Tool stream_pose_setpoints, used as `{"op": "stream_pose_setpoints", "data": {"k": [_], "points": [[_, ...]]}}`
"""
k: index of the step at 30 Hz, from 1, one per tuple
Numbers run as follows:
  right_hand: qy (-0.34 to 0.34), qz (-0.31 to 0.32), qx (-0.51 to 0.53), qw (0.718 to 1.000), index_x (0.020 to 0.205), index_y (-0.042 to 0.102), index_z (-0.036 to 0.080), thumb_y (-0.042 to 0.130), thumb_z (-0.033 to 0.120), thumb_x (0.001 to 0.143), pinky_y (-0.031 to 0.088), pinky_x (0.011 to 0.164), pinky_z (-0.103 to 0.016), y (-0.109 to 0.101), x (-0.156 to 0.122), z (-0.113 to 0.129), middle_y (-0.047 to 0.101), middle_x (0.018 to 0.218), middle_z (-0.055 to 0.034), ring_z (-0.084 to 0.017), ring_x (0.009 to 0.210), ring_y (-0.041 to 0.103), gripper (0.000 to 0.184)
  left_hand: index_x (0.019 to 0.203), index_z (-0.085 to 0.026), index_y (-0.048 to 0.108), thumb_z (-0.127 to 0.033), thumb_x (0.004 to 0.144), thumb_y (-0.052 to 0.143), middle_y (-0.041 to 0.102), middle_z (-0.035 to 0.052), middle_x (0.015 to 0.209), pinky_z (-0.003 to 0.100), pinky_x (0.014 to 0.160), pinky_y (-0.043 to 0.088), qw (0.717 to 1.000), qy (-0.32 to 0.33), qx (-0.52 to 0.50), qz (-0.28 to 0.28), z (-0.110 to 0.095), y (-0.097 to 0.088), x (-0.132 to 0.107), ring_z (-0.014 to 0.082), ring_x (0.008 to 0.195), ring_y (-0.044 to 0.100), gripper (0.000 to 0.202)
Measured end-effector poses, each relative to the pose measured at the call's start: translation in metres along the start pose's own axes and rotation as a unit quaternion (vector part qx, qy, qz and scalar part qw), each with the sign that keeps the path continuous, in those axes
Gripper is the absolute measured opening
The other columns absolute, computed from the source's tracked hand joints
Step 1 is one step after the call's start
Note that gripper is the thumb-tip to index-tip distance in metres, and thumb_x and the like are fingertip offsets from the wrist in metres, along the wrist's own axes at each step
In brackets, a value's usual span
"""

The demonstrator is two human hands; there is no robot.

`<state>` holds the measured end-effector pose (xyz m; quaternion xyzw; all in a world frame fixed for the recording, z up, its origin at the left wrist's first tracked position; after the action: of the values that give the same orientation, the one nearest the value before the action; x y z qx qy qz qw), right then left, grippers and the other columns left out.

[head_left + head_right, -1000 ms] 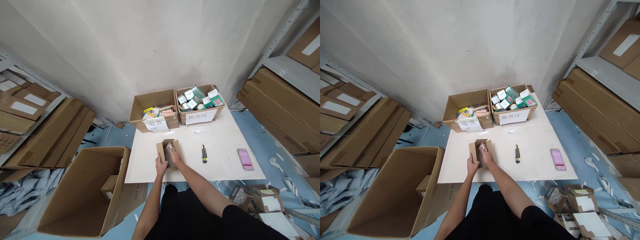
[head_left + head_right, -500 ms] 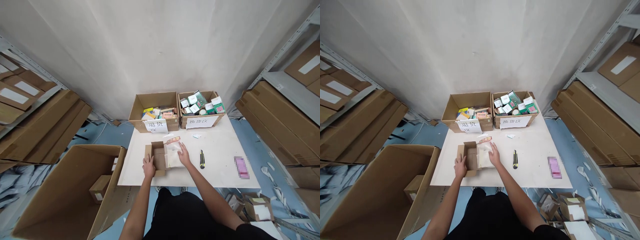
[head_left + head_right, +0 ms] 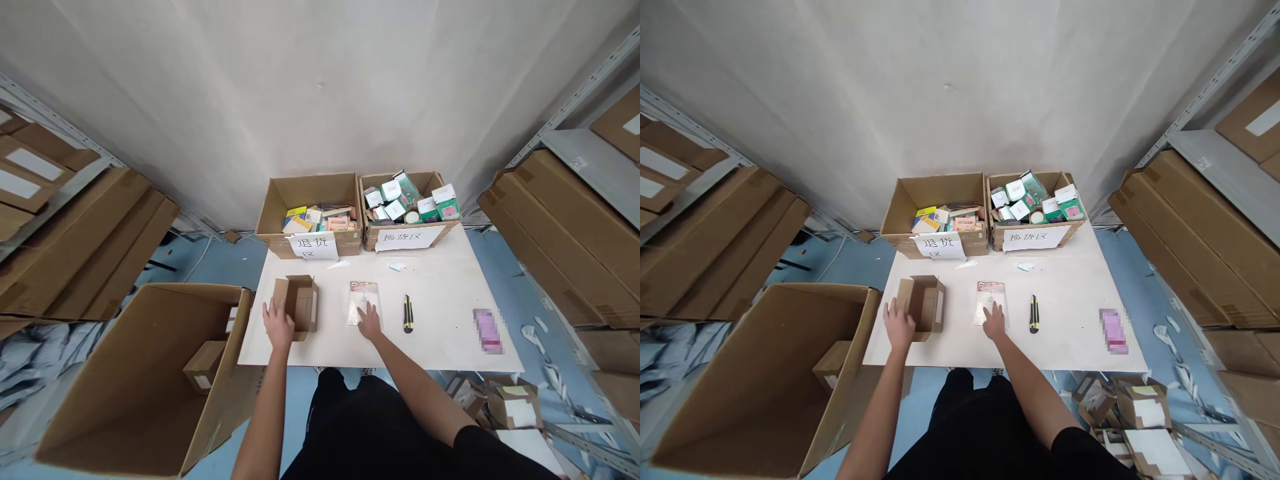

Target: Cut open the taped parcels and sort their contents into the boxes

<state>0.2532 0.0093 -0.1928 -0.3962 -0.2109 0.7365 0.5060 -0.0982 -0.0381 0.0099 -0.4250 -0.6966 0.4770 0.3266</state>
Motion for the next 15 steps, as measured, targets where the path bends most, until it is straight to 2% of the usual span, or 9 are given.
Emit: {"op": "stream_pose_setpoints", "data": {"k": [2, 4, 6, 8, 10, 12, 14, 15], "points": [[0.005, 0.022, -0.015, 1.0, 0.154, 0.053, 0.023, 0.061, 0.025, 0.08, 0.023, 0.123, -0.065, 0.013, -0.002, -0.001, 0.02, 0.175, -0.0106, -0.042, 0.162, 0.002, 0.075, 0.155, -0.023, 0.049, -0.014, 0.084, 0.059, 0.03, 0.006, 0.172, 0.061, 0.128, 0.025, 0.999, 0.031, -0.045, -0.002, -0.034, 0.007, -0.019, 0.0397, 0.16, 0.014, 0.073], [0.005, 0.031, -0.011, 0.999, 0.155, 0.05, 0.018, 0.06, 0.022, 0.078, 0.027, 0.123, -0.062, 0.014, 0.002, -0.001, 0.026, 0.172, -0.0134, -0.039, 0.162, 0.007, 0.078, 0.15, -0.026, 0.056, -0.013, 0.086, 0.056, 0.041, 0.0042, 0.166, 0.058, 0.129, 0.026, 0.994, 0.069, -0.075, 0.047, -0.073, 0.03, -0.037, 0.0349, 0.159, 0.02, 0.065], [0.009, 0.026, 0.011, 1.0, 0.156, 0.049, 0.015, 0.057, 0.019, 0.078, 0.031, 0.123, -0.055, 0.003, 0.008, -0.008, 0.034, 0.169, -0.0141, -0.035, 0.162, 0.014, 0.078, 0.146, -0.028, 0.061, -0.012, 0.086, 0.055, 0.05, 0.0059, 0.159, 0.056, 0.128, 0.028, 0.983, 0.099, -0.107, 0.111, -0.109, 0.063, -0.05, 0.0325, 0.157, 0.028, 0.062], [0.028, -0.012, 0.047, 0.998, 0.157, 0.046, 0.012, 0.052, 0.019, 0.079, 0.031, 0.126, -0.051, -0.022, 0.011, -0.025, 0.039, 0.167, -0.0143, -0.033, 0.16, 0.021, 0.079, 0.142, -0.028, 0.063, -0.011, 0.086, 0.053, 0.057, 0.0071, 0.153, 0.053, 0.126, 0.033, 0.965, 0.124, -0.151, 0.174, -0.136, 0.098, -0.058, 0.0298, 0.151, 0.038, 0.059], [0.062, -0.096, 0.092, 0.989, 0.161, 0.039, 0.01, 0.049, 0.02, 0.081, 0.028, 0.128, -0.051, -0.059, 0.005, -0.053, 0.04, 0.166, -0.0155, -0.033, 0.159, 0.026, 0.081, 0.142, -0.026, 0.062, -0.011, 0.086, 0.054, 0.06, 0.0082, 0.149, 0.045, 0.123, 0.038, 0.948, 0.104, -0.184, 0.24, -0.148, 0.136, -0.059, 0.0263, 0.144, 0.048, 0.059], [0.106, -0.198, 0.123, 0.967, 0.166, 0.029, 0.012, 0.048, 0.022, 0.082, 0.024, 0.129, -0.054, -0.096, -0.014, -0.085, 0.035, 0.168, -0.015, -0.034, 0.158, 0.026, 0.086, 0.142, -0.022, 0.06, -0.012, 0.084, 0.057, 0.064, 0.0104, 0.144, 0.038, 0.117, 0.042, 0.935, 0.05, -0.191, 0.295, -0.148, 0.172, -0.057, 0.0239, 0.135, 0.057, 0.059], [0.144, -0.271, 0.117, 0.945, 0.168, 0.022, 0.015, 0.048, 0.022, 0.083, 0.023, 0.129, -0.057, -0.122, -0.037, -0.106, 0.027, 0.171, -0.013, -0.036, 0.16, 0.022, 0.089, 0.137, -0.019, 0.061, -0.014, 0.082, 0.059, 0.069, 0.0115, 0.134, 0.035, 0.109, 0.047, 0.928, 0.002, -0.182, 0.326, -0.145, 0.199, -0.054, 0.0237, 0.125, 0.063, 0.056], [0.145, -0.283, 0.101, 0.943, 0.168, 0.021, 0.016, 0.047, 0.022, 0.083, 0.022, 0.129, -0.058, -0.128, -0.046, -0.107, 0.025, 0.172, -0.012, -0.036, 0.16, 0.02, 0.089, 0.134, -0.019, 0.063, -0.015, 0.081, 0.06, 0.072, 0.0113, 0.128, 0.035, 0.104, 0.049, 0.926, -0.011, -0.178, 0.332, -0.145, 0.208, -0.053, 0.0245, 0.12, 0.066, 0.053]]}}
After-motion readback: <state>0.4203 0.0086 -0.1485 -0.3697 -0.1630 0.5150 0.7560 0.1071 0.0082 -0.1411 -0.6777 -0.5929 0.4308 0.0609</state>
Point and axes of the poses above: each hand's wrist, its own x-axis towards the middle knuckle, its own y-axis out of the palm, z = x × y, the point moved 9 cm from there along x, towards the middle knuckle
